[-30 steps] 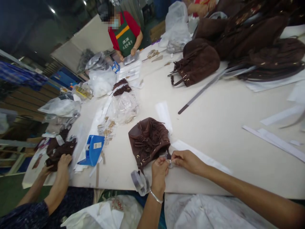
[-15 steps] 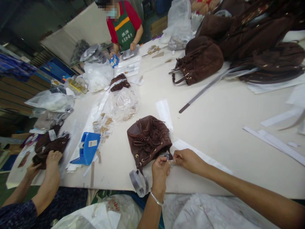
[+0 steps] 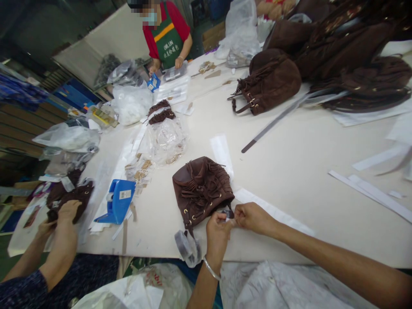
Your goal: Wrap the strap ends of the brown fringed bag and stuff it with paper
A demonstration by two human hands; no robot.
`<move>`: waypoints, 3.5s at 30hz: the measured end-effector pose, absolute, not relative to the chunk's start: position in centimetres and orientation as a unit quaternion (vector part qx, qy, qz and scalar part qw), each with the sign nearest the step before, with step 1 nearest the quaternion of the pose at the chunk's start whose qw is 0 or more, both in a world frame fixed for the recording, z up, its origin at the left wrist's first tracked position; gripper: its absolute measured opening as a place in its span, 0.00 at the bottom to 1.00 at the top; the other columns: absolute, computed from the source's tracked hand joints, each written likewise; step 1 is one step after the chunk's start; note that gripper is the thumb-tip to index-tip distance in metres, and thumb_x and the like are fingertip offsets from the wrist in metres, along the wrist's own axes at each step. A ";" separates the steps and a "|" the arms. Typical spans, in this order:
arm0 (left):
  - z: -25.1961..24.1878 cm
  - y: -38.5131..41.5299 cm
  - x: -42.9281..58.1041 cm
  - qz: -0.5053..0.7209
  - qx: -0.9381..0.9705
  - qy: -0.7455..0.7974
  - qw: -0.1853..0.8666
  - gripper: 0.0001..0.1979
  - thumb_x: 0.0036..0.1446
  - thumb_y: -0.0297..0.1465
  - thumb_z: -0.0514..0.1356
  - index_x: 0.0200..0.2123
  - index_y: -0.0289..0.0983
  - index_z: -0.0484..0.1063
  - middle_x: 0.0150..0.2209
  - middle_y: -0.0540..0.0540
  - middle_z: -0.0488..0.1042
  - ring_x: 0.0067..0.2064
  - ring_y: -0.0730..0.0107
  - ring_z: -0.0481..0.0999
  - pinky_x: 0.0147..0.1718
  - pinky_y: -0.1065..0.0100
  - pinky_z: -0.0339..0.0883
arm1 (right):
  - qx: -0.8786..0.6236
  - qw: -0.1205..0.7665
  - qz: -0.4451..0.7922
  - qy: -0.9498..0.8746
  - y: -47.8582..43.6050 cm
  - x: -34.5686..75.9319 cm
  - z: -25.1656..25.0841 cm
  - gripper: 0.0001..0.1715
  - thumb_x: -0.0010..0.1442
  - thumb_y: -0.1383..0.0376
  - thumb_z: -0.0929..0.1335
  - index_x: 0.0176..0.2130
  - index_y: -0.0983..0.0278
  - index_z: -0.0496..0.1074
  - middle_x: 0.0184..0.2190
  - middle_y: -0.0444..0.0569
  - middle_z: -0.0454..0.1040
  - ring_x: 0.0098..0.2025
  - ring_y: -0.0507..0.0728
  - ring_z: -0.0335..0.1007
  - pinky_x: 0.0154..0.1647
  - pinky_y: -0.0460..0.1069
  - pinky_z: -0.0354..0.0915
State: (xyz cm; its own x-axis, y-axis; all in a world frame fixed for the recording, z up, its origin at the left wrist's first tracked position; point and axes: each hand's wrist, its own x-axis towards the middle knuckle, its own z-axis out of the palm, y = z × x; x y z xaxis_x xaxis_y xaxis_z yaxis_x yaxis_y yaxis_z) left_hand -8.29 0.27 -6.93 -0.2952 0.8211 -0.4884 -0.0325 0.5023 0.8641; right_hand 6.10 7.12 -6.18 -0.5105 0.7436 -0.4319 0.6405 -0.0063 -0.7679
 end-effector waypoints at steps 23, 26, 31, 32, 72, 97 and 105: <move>-7.7 -0.1 -10.1 0.471 0.152 0.547 0.675 0.09 0.49 0.30 0.66 0.28 0.31 0.69 0.22 0.55 0.60 0.18 0.88 0.50 0.17 0.75 0.39 | -0.390 0.162 0.759 -0.495 7.0 5.9 -9.9 0.18 0.50 0.64 0.71 0.36 0.62 0.59 0.18 0.36 0.68 0.18 0.48 0.63 0.20 0.43 0.59; -7.6 -0.1 -10.3 0.468 0.139 0.526 0.697 0.09 0.50 0.30 0.66 0.29 0.30 0.70 0.22 0.55 0.60 0.18 0.88 0.50 0.17 0.76 0.41 | -0.400 0.148 0.756 -0.496 7.2 5.9 -9.8 0.19 0.49 0.63 0.72 0.36 0.62 0.59 0.17 0.36 0.69 0.17 0.48 0.63 0.19 0.43 0.59; -7.4 0.1 -10.6 0.466 0.118 0.512 0.712 0.09 0.49 0.29 0.67 0.28 0.30 0.70 0.22 0.55 0.59 0.19 0.88 0.51 0.17 0.77 0.43 | -0.425 0.117 0.745 -0.501 7.1 5.9 -9.1 0.19 0.50 0.61 0.71 0.37 0.62 0.59 0.18 0.39 0.72 0.16 0.49 0.65 0.16 0.42 0.60; -7.3 0.1 -10.6 0.466 0.116 0.510 0.713 0.09 0.49 0.29 0.67 0.28 0.30 0.70 0.22 0.55 0.58 0.19 0.88 0.51 0.17 0.77 0.43 | -0.428 0.112 0.747 -0.497 7.0 5.9 -9.0 0.18 0.51 0.61 0.70 0.37 0.62 0.59 0.19 0.40 0.73 0.16 0.49 0.65 0.16 0.42 0.60; -3.6 -6.7 -7.1 0.317 0.597 0.719 0.164 0.22 0.58 0.31 0.57 0.56 0.41 0.63 0.56 0.38 0.67 0.58 0.54 0.64 0.57 0.53 0.57 | -0.412 0.162 0.428 -0.788 4.2 9.1 -7.5 0.16 0.62 0.63 0.60 0.49 0.59 0.69 0.36 0.47 0.76 0.37 0.57 0.73 0.40 0.50 0.64; -7.7 -3.0 -5.4 0.235 0.636 0.728 0.098 0.08 0.53 0.22 0.55 0.36 0.39 0.65 0.39 0.42 0.68 0.47 0.57 0.66 0.48 0.57 0.61 | -0.250 0.109 0.349 -0.896 7.9 8.1 -8.2 0.15 0.65 0.62 0.60 0.39 0.61 0.75 0.42 0.49 0.74 0.41 0.56 0.70 0.41 0.48 0.60; -7.8 -4.3 -5.8 0.265 0.642 0.708 0.129 0.09 0.53 0.20 0.54 0.36 0.39 0.63 0.37 0.43 0.67 0.46 0.57 0.65 0.48 0.56 0.62 | -0.242 0.107 0.362 -0.894 8.0 8.0 -7.9 0.14 0.64 0.63 0.61 0.38 0.59 0.75 0.39 0.48 0.74 0.39 0.56 0.69 0.40 0.48 0.60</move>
State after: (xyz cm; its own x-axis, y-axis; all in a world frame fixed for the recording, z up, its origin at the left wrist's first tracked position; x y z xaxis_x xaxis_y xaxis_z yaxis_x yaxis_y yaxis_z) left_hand -5.78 -4.25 -7.78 -0.1415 0.9773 0.1576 0.8407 0.0346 0.5404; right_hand 8.03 8.03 -7.93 -0.8596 0.5107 0.0164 0.3549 0.6199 -0.6999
